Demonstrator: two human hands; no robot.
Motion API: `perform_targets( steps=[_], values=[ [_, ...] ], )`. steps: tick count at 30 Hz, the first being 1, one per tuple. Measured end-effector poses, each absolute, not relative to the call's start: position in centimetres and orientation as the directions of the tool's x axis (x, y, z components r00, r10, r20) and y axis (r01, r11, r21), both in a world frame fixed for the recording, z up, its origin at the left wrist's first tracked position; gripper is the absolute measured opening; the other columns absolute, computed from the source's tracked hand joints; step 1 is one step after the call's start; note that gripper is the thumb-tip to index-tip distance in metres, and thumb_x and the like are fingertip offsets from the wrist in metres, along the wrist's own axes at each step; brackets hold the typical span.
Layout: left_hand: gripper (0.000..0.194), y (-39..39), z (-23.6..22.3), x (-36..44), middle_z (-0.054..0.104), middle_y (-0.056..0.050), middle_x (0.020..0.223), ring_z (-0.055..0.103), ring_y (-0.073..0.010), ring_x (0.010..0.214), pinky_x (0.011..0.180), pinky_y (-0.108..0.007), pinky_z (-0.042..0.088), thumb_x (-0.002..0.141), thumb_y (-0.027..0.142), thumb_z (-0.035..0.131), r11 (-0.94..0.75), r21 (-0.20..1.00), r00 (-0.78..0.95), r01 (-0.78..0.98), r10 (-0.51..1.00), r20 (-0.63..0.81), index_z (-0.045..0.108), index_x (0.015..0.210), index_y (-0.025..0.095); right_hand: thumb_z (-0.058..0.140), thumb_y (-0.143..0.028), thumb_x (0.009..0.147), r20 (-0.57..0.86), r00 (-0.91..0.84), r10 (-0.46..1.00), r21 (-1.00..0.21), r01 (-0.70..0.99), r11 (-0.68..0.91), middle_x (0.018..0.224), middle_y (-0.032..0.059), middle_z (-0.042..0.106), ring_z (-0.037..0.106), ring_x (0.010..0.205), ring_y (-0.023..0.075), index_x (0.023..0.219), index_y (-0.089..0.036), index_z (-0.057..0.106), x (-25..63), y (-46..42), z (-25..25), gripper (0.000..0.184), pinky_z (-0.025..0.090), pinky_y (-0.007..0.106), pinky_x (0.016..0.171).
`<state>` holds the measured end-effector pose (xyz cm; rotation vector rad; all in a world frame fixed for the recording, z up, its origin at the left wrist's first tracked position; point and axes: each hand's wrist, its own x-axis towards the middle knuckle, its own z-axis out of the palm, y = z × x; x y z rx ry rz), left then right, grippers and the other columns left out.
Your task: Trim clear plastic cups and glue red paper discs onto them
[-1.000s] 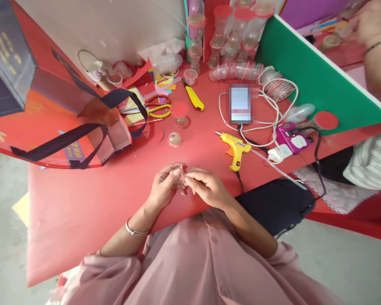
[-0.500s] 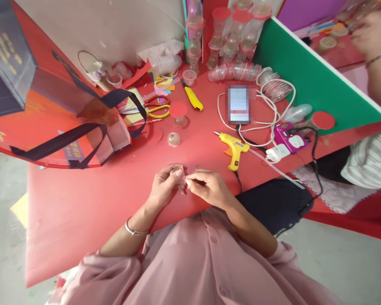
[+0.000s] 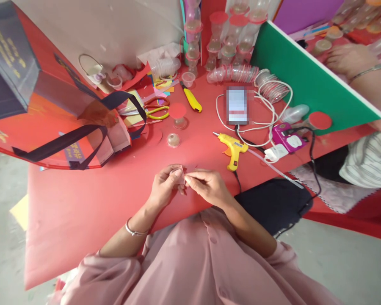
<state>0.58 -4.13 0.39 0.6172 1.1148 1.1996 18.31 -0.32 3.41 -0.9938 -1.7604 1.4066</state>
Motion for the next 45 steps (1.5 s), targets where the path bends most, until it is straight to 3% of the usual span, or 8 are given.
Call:
perform_targets(
  steps=[8, 13, 19, 21, 25, 30, 34, 45],
  values=[
    [0.041, -4.4, 0.3, 0.5, 0.068, -0.001, 0.063, 0.064, -0.0158, 0.047, 0.044, -0.029, 0.058, 0.087, 0.046, 0.078, 0.287, 0.879, -0.025, -0.381, 0.947, -0.32, 0.071, 0.107, 0.011, 0.057, -0.022, 0.097, 0.332, -0.435, 0.837, -0.83, 0.286, 0.479, 0.072, 0.0004, 0.065, 0.053, 0.058, 0.0104, 0.079, -0.02, 0.068, 17.9, -0.7, 2.8, 0.021, 0.041, 0.024, 0.059],
    [0.044, -4.6, 0.0, 0.2, 0.069, -0.001, 0.065, 0.062, -0.014, 0.043, 0.043, -0.027, 0.054, 0.088, 0.046, 0.076, 0.219, 0.896, -0.021, -0.386, 0.969, -0.246, 0.073, 0.113, 0.01, 0.06, -0.027, 0.098, 0.224, -0.339, 0.914, -0.872, 0.35, 0.343, 0.072, 0.0004, 0.064, 0.054, 0.057, 0.0112, 0.084, -0.02, 0.071, 18.0, -0.5, 1.7, 0.02, 0.043, 0.025, 0.059],
    [0.045, -4.5, -0.2, 0.0, 0.07, -0.001, 0.071, 0.064, -0.0137, 0.048, 0.046, -0.027, 0.056, 0.089, 0.044, 0.077, 0.182, 0.904, -0.033, -0.386, 0.977, -0.211, 0.071, 0.121, 0.013, 0.063, -0.027, 0.098, 0.159, -0.417, 0.895, -0.91, 0.29, 0.296, 0.088, 0.003, 0.071, 0.063, 0.067, 0.0127, 0.106, -0.02, 0.075, 18.9, 0.0, 1.5, 0.017, 0.049, 0.026, 0.066],
    [0.05, -4.4, -0.3, 0.0, 0.071, -0.002, 0.074, 0.063, -0.0128, 0.049, 0.045, -0.026, 0.055, 0.088, 0.048, 0.078, 0.165, 0.906, -0.039, -0.391, 0.98, -0.195, 0.071, 0.122, 0.013, 0.059, -0.03, 0.1, 0.147, -0.419, 0.896, -0.905, 0.308, 0.293, 0.082, 0.0025, 0.069, 0.063, 0.068, 0.0132, 0.097, -0.02, 0.075, 19.0, 0.1, 1.9, 0.019, 0.048, 0.025, 0.065],
    [0.06, -4.4, -0.6, 0.0, 0.07, -0.003, 0.074, 0.062, -0.0131, 0.051, 0.045, -0.026, 0.055, 0.085, 0.057, 0.079, 0.144, 0.903, -0.051, -0.404, 0.982, -0.18, 0.07, 0.124, 0.012, 0.058, -0.041, 0.103, 0.104, -0.385, 0.917, -0.898, 0.36, 0.253, 0.065, 0.0001, 0.059, 0.055, 0.062, 0.0125, 0.068, -0.021, 0.067, 19.1, 0.2, 2.5, 0.042, 0.043, 0.025, 0.06],
    [0.066, -4.3, -0.7, -0.1, 0.07, -0.004, 0.075, 0.065, -0.0152, 0.058, 0.046, -0.026, 0.056, 0.083, 0.061, 0.079, 0.177, 0.898, -0.048, -0.402, 0.976, -0.213, 0.068, 0.125, 0.011, 0.073, -0.036, 0.094, 0.07, -0.392, 0.918, -0.938, 0.287, 0.194, 0.086, 0.0015, 0.072, 0.062, 0.068, 0.0115, 0.092, -0.022, 0.077, 19.0, 0.3, 2.7, 0.014, 0.048, 0.024, 0.065],
    [0.064, -4.3, -0.6, -0.1, 0.069, -0.003, 0.075, 0.064, -0.0144, 0.056, 0.047, -0.027, 0.058, 0.084, 0.061, 0.078, 0.193, 0.896, -0.051, -0.399, 0.971, -0.232, 0.068, 0.125, 0.012, 0.066, -0.037, 0.098, 0.036, -0.507, 0.861, -0.97, 0.188, 0.151, 0.088, 0.0025, 0.073, 0.063, 0.071, 0.0122, 0.102, -0.022, 0.08, 18.8, 0.2, 3.1, 0.021, 0.047, 0.024, 0.064],
    [0.064, -4.4, -0.5, 0.1, 0.068, -0.003, 0.07, 0.064, -0.0143, 0.054, 0.047, -0.026, 0.057, 0.083, 0.061, 0.078, 0.184, 0.902, -0.044, -0.391, 0.975, -0.218, 0.069, 0.121, 0.011, 0.063, -0.03, 0.095, 0.04, -0.528, 0.848, -0.978, 0.152, 0.141, 0.079, 0.0008, 0.069, 0.059, 0.066, 0.0106, 0.095, -0.019, 0.081, 18.6, 0.1, 2.8, 0.021, 0.045, 0.022, 0.061]
  ],
)
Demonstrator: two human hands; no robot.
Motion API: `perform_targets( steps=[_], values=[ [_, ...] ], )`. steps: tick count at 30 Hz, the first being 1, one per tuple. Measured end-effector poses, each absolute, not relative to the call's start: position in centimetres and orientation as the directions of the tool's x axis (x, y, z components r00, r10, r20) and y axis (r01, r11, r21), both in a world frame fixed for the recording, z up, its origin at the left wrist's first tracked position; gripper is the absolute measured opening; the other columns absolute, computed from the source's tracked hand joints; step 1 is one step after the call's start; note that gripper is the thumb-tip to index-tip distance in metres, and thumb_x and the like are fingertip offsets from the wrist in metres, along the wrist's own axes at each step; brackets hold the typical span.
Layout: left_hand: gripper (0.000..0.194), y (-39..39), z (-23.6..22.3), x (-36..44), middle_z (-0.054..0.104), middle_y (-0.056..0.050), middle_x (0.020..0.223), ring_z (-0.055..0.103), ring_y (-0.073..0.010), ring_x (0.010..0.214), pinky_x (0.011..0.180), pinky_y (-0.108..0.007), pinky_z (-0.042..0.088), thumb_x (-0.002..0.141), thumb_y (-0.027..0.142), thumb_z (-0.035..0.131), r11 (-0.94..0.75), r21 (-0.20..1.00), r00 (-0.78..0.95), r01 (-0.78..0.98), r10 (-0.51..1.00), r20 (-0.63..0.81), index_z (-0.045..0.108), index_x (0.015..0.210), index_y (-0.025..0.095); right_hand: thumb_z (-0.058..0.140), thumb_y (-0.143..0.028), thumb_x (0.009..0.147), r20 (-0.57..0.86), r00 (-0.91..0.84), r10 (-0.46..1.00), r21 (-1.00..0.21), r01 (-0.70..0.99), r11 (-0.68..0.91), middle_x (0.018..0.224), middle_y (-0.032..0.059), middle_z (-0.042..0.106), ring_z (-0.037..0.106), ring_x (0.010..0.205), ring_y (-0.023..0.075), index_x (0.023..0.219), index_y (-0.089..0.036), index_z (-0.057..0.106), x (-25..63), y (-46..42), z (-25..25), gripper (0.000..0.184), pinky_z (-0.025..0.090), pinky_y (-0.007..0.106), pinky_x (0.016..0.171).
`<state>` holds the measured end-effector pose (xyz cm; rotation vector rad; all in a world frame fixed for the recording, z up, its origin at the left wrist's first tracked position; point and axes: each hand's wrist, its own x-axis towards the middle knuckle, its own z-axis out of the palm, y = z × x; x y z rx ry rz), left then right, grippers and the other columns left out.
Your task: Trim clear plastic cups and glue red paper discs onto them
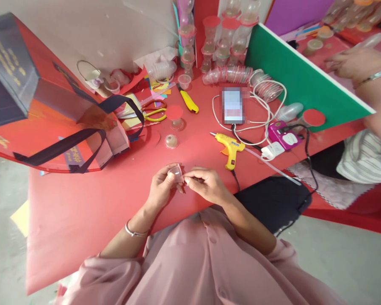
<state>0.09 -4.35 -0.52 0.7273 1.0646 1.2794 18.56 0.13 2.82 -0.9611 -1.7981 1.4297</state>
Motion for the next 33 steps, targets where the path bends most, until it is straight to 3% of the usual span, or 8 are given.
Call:
perform_targets(
  steps=[7, 18, 26, 33],
  values=[
    [0.063, -4.3, -0.61, -0.03, 0.069, -0.003, 0.072, 0.065, -0.015, 0.055, 0.048, -0.028, 0.059, 0.084, 0.061, 0.077, 0.192, 0.89, -0.027, -0.415, 0.975, -0.222, 0.069, 0.123, 0.011, 0.064, -0.038, 0.097, -0.009, -0.533, 0.846, -0.99, 0.126, 0.069, 0.081, 0.0024, 0.073, 0.062, 0.069, 0.012, 0.1, -0.019, 0.082, 18.73, 0.04, 2.78, 0.026, 0.047, 0.022, 0.062],
    [0.063, -4.36, -0.77, 0.02, 0.069, -0.003, 0.071, 0.066, -0.0152, 0.053, 0.047, -0.027, 0.057, 0.083, 0.06, 0.078, 0.185, 0.895, -0.046, -0.405, 0.974, -0.222, 0.068, 0.12, 0.011, 0.064, -0.029, 0.091, 0.031, -0.488, 0.872, -0.978, 0.164, 0.127, 0.071, -0.0003, 0.069, 0.054, 0.058, 0.0096, 0.085, -0.019, 0.08, 18.07, 0.01, 2.73, 0.02, 0.043, 0.022, 0.058],
    [0.065, -4.26, -0.45, 0.06, 0.07, -0.004, 0.074, 0.066, -0.0156, 0.056, 0.048, -0.028, 0.059, 0.082, 0.063, 0.078, 0.211, 0.892, -0.056, -0.401, 0.966, -0.254, 0.07, 0.121, 0.012, 0.063, -0.039, 0.097, -0.021, -0.531, 0.847, -0.994, 0.104, 0.04, 0.08, 0.0026, 0.074, 0.066, 0.072, 0.0136, 0.102, -0.02, 0.083, 18.62, -0.03, 2.42, 0.028, 0.051, 0.024, 0.066],
    [0.061, -4.34, -0.58, 0.07, 0.07, -0.003, 0.075, 0.068, -0.0157, 0.057, 0.05, -0.028, 0.06, 0.083, 0.058, 0.08, 0.196, 0.904, -0.071, -0.381, 0.968, -0.24, 0.068, 0.122, 0.013, 0.065, -0.033, 0.094, 0.021, -0.499, 0.866, -0.979, 0.165, 0.119, 0.076, 0.0013, 0.073, 0.059, 0.064, 0.0113, 0.096, -0.02, 0.083, 18.48, 0.02, 2.68, 0.022, 0.046, 0.022, 0.06]
  ],
)
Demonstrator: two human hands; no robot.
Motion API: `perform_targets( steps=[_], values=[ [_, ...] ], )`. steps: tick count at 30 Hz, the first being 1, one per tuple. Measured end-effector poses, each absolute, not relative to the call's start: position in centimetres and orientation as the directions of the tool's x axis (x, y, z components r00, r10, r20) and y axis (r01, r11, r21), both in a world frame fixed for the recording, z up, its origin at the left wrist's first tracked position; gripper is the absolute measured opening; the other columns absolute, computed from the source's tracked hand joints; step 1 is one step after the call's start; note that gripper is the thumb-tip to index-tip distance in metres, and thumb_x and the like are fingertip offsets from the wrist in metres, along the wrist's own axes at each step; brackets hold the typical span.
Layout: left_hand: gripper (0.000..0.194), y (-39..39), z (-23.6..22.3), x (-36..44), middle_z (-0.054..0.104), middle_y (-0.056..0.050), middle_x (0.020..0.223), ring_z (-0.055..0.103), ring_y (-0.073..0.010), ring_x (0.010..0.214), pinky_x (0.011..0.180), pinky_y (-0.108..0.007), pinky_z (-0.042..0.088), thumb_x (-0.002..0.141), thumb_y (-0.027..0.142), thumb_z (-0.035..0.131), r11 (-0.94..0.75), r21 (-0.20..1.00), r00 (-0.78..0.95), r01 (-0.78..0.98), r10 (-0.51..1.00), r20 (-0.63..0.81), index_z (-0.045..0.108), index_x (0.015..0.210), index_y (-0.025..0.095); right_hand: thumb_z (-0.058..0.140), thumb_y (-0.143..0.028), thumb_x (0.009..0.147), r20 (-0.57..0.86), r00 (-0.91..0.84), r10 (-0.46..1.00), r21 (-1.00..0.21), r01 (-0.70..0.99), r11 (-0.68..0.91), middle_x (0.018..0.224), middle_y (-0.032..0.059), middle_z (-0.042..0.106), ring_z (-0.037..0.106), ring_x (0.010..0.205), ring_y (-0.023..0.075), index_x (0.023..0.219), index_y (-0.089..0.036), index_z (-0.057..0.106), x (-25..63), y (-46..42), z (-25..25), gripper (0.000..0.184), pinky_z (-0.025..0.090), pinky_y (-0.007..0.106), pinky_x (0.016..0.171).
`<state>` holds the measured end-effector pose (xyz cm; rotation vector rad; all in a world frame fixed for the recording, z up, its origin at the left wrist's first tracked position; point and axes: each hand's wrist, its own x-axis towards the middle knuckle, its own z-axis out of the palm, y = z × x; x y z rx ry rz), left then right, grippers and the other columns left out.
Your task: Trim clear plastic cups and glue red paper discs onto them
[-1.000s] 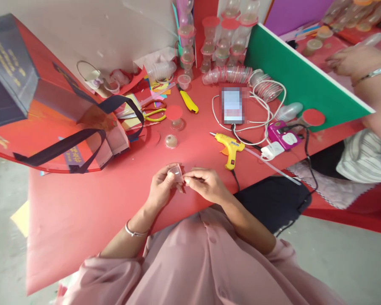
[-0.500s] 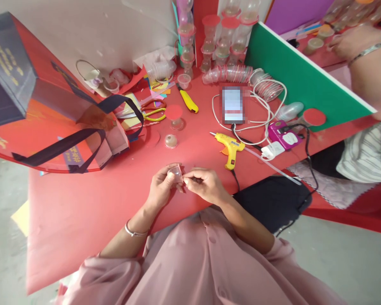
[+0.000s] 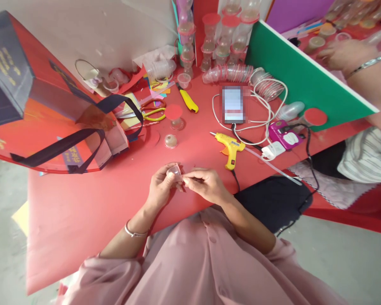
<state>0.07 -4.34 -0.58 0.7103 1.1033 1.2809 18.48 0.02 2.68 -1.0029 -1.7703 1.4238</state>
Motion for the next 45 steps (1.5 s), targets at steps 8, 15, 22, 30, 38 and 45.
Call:
perform_targets(
  steps=[8, 15, 22, 30, 38, 45],
  values=[
    [0.056, -4.3, -0.4, 0.2, 0.072, -0.004, 0.077, 0.067, -0.0138, 0.057, 0.051, -0.024, 0.057, 0.08, 0.055, 0.083, 0.191, 0.907, -0.093, -0.374, 0.966, -0.242, 0.07, 0.117, 0.014, 0.065, -0.029, 0.09, 0.096, -0.429, 0.898, -0.955, 0.215, 0.205, 0.068, 0.0003, 0.065, 0.054, 0.059, 0.0112, 0.083, -0.02, 0.078, 17.8, -0.4, 2.9, 0.017, 0.043, 0.024, 0.057],
    [0.055, -4.3, -0.5, -0.1, 0.072, -0.005, 0.074, 0.068, -0.0158, 0.054, 0.05, -0.027, 0.059, 0.089, 0.059, 0.072, 0.239, 0.896, -0.052, -0.374, 0.96, -0.277, 0.071, 0.119, 0.012, 0.063, -0.035, 0.093, -0.092, -0.502, 0.86, -0.996, 0.044, -0.081, 0.073, 0.0004, 0.07, 0.062, 0.063, 0.0119, 0.088, -0.019, 0.077, 17.4, -0.4, 2.9, 0.022, 0.049, 0.022, 0.06],
    [0.059, -4.2, -0.3, 0.1, 0.075, -0.007, 0.076, 0.068, -0.0159, 0.054, 0.049, -0.027, 0.059, 0.088, 0.06, 0.073, 0.219, 0.903, -0.063, -0.371, 0.964, -0.26, 0.07, 0.119, 0.011, 0.065, -0.038, 0.096, -0.04, -0.534, 0.845, -0.998, 0.062, -0.009, 0.071, 0.0, 0.072, 0.062, 0.063, 0.0106, 0.092, -0.018, 0.08, 18.0, -0.1, 3.2, 0.025, 0.049, 0.022, 0.062],
    [0.055, -4.3, -0.6, 0.1, 0.073, -0.005, 0.081, 0.068, -0.0147, 0.056, 0.051, -0.027, 0.06, 0.087, 0.057, 0.076, 0.197, 0.901, -0.074, -0.386, 0.967, -0.243, 0.071, 0.119, 0.013, 0.064, -0.034, 0.096, 0.022, -0.517, 0.856, -0.994, 0.08, 0.074, 0.072, -0.0006, 0.07, 0.058, 0.06, 0.0096, 0.084, -0.019, 0.077, 18.0, -0.1, 3.1, 0.023, 0.045, 0.022, 0.06],
    [0.056, -4.4, -0.8, -0.1, 0.07, -0.004, 0.071, 0.066, -0.0146, 0.055, 0.051, -0.026, 0.059, 0.093, 0.059, 0.068, 0.218, 0.89, -0.043, -0.4, 0.966, -0.256, 0.072, 0.118, 0.01, 0.063, -0.031, 0.094, 0.04, -0.393, 0.919, -0.976, 0.18, 0.12, 0.082, 0.0018, 0.074, 0.061, 0.066, 0.0121, 0.09, -0.021, 0.075, 17.5, -0.2, 1.9, 0.017, 0.048, 0.024, 0.064],
    [0.056, -4.2, -0.6, 0.2, 0.07, -0.004, 0.077, 0.066, -0.0146, 0.06, 0.049, -0.026, 0.06, 0.091, 0.059, 0.07, 0.19, 0.893, -0.064, -0.409, 0.97, -0.235, 0.072, 0.117, 0.01, 0.049, -0.034, 0.104, 0.004, -0.435, 0.9, -0.97, 0.216, 0.109, 0.087, 0.0026, 0.071, 0.066, 0.08, 0.0157, 0.091, -0.022, 0.066, 18.8, 0.5, 2.1, 0.024, 0.048, 0.026, 0.069]
  ],
)
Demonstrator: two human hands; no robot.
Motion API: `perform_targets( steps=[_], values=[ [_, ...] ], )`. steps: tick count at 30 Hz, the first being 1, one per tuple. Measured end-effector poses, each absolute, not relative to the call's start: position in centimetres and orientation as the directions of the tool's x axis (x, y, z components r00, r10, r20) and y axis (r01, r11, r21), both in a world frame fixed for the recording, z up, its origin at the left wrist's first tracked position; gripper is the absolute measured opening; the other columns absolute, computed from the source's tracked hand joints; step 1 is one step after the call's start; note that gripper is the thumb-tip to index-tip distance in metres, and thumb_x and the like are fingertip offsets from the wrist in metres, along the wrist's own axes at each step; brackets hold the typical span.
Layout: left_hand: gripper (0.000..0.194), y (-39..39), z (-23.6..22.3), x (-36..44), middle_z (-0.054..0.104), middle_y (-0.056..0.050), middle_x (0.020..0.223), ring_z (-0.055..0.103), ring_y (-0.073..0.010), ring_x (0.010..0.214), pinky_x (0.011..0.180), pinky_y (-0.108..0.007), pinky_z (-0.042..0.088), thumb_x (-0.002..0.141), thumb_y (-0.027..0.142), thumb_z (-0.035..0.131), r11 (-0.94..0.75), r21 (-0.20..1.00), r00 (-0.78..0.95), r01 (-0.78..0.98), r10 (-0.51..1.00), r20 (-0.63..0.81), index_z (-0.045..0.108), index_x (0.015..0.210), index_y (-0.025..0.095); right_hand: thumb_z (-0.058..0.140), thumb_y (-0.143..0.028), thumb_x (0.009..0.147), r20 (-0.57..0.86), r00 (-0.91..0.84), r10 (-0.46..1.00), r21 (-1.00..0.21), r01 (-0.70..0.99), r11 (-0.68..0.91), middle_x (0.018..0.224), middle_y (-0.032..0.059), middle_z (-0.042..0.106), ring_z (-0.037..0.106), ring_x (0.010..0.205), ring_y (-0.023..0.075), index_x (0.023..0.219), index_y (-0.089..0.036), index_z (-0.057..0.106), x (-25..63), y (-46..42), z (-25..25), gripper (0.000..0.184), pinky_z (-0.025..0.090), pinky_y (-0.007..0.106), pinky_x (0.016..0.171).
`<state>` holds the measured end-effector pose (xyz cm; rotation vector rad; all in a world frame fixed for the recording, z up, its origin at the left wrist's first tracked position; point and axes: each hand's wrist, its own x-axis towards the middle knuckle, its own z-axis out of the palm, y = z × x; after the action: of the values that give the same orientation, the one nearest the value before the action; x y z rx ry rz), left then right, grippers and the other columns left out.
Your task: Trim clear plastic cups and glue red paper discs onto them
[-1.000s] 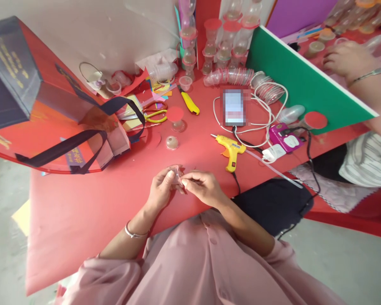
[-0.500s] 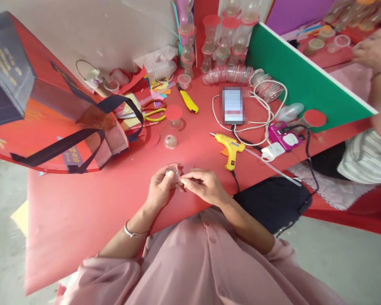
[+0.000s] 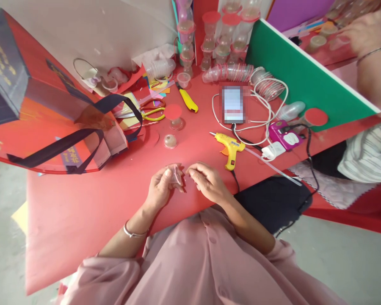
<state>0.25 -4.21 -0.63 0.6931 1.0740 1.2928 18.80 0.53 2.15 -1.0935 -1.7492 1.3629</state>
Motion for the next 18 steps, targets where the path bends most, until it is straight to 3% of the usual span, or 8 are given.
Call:
perform_targets(
  steps=[4, 8, 14, 18],
  values=[
    [0.057, -4.1, -0.5, 0.3, 0.073, -0.008, 0.088, 0.067, -0.0142, 0.062, 0.047, -0.026, 0.06, 0.09, 0.059, 0.071, 0.184, 0.892, -0.081, -0.412, 0.968, -0.237, 0.072, 0.118, 0.01, 0.043, -0.031, 0.106, 0.057, -0.457, 0.888, -0.932, 0.295, 0.212, 0.083, 0.0019, 0.067, 0.062, 0.077, 0.0155, 0.083, -0.023, 0.059, 18.8, 0.5, 2.0, 0.029, 0.046, 0.029, 0.074],
    [0.056, -4.1, -0.5, 0.3, 0.072, -0.007, 0.087, 0.068, -0.0145, 0.062, 0.047, -0.026, 0.06, 0.091, 0.058, 0.071, 0.184, 0.895, -0.084, -0.407, 0.968, -0.237, 0.072, 0.119, 0.01, 0.043, -0.034, 0.108, 0.077, -0.456, 0.886, -0.908, 0.336, 0.251, 0.082, 0.0021, 0.067, 0.062, 0.075, 0.0155, 0.082, -0.023, 0.059, 18.8, 0.4, 1.6, 0.033, 0.046, 0.029, 0.074],
    [0.055, -4.2, -0.4, 0.3, 0.07, -0.006, 0.081, 0.067, -0.0143, 0.062, 0.05, -0.026, 0.06, 0.092, 0.057, 0.07, 0.181, 0.906, -0.076, -0.382, 0.971, -0.226, 0.071, 0.12, 0.01, 0.06, -0.029, 0.1, 0.104, -0.452, 0.886, -0.901, 0.334, 0.277, 0.095, 0.0029, 0.074, 0.065, 0.076, 0.0143, 0.1, -0.023, 0.07, 18.9, 0.4, 1.1, 0.012, 0.047, 0.026, 0.069],
    [0.056, -4.2, -0.4, 0.2, 0.069, -0.005, 0.08, 0.067, -0.0149, 0.063, 0.051, -0.026, 0.06, 0.091, 0.056, 0.071, 0.178, 0.909, -0.075, -0.377, 0.972, -0.222, 0.07, 0.123, 0.01, 0.062, -0.039, 0.1, 0.104, -0.432, 0.896, -0.889, 0.363, 0.279, 0.078, 0.0006, 0.067, 0.057, 0.065, 0.0124, 0.082, -0.021, 0.068, 18.9, 0.4, 1.4, 0.025, 0.043, 0.026, 0.064]
  ],
)
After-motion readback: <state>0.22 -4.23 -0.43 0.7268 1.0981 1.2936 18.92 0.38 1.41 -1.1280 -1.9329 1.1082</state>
